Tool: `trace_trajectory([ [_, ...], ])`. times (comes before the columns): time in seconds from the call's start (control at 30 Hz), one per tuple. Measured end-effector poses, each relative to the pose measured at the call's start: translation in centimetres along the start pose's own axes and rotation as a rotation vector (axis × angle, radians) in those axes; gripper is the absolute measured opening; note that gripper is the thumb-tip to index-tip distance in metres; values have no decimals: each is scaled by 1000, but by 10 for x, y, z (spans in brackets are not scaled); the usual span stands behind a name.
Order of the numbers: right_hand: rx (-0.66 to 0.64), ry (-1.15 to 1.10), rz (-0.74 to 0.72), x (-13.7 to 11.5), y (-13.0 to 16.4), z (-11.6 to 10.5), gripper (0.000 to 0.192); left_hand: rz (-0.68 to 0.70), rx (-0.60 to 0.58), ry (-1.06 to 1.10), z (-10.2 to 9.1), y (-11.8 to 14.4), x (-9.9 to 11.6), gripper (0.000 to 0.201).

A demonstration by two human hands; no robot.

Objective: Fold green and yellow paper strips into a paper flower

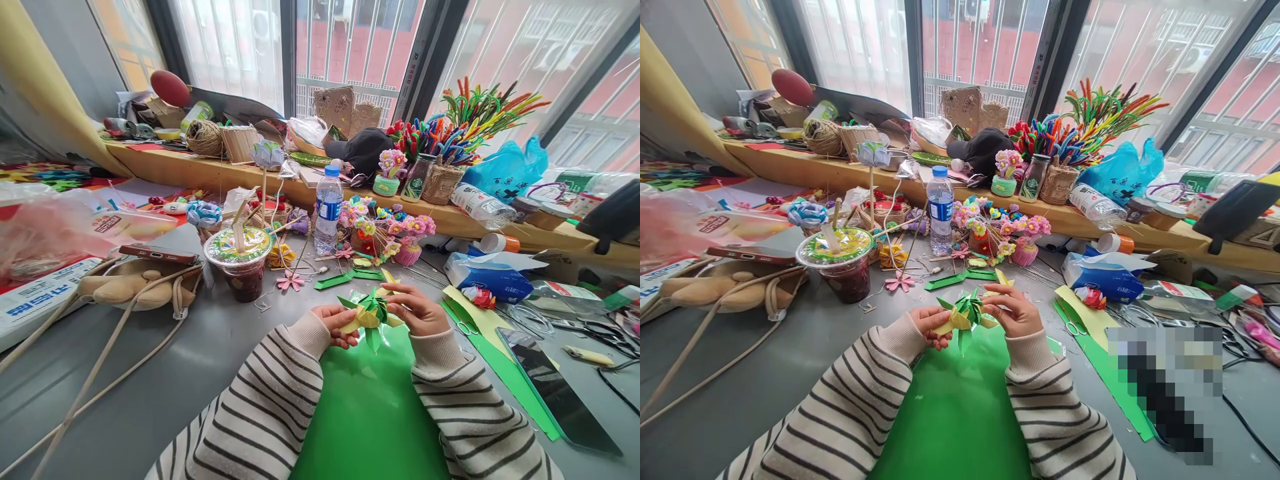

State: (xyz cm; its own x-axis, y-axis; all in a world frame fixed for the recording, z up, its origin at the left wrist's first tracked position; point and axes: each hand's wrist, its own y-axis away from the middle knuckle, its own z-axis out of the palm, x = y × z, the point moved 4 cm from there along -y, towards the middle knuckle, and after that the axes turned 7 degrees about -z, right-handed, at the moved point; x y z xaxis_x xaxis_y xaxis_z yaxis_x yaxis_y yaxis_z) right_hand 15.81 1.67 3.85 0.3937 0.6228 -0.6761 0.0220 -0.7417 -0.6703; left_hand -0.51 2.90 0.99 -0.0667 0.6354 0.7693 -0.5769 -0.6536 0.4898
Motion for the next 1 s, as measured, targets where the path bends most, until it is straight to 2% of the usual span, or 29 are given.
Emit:
trace_trajectory([
  [0.13,131,78,42,-5,-2,-10,14,104,109,50,-2,1,5,35],
  [0.2,201,166,-19,-16,-4,-13,15,181,187,62,-4,0,6,35],
  [0.3,67,382,-254,-36,-5,-1,11,252,239,28,-5,-4,5,36],
  [0.33,-11,435,-294,-40,-5,5,12,265,239,16,-5,-6,3,37],
  [0.37,-26,483,-315,-42,-4,9,13,286,236,6,-5,-8,2,37],
  [0.53,-8,597,-312,-43,-1,14,15,347,234,-18,-4,-11,-1,35],
  [0.67,10,589,-306,-43,-1,12,16,362,266,-16,-5,-11,-2,37],
  [0.8,-20,599,-288,-37,0,17,12,377,230,-61,-3,-11,-2,34],
  [1.0,28,528,-240,-30,3,20,10,416,204,-89,-1,-11,-4,35],
])
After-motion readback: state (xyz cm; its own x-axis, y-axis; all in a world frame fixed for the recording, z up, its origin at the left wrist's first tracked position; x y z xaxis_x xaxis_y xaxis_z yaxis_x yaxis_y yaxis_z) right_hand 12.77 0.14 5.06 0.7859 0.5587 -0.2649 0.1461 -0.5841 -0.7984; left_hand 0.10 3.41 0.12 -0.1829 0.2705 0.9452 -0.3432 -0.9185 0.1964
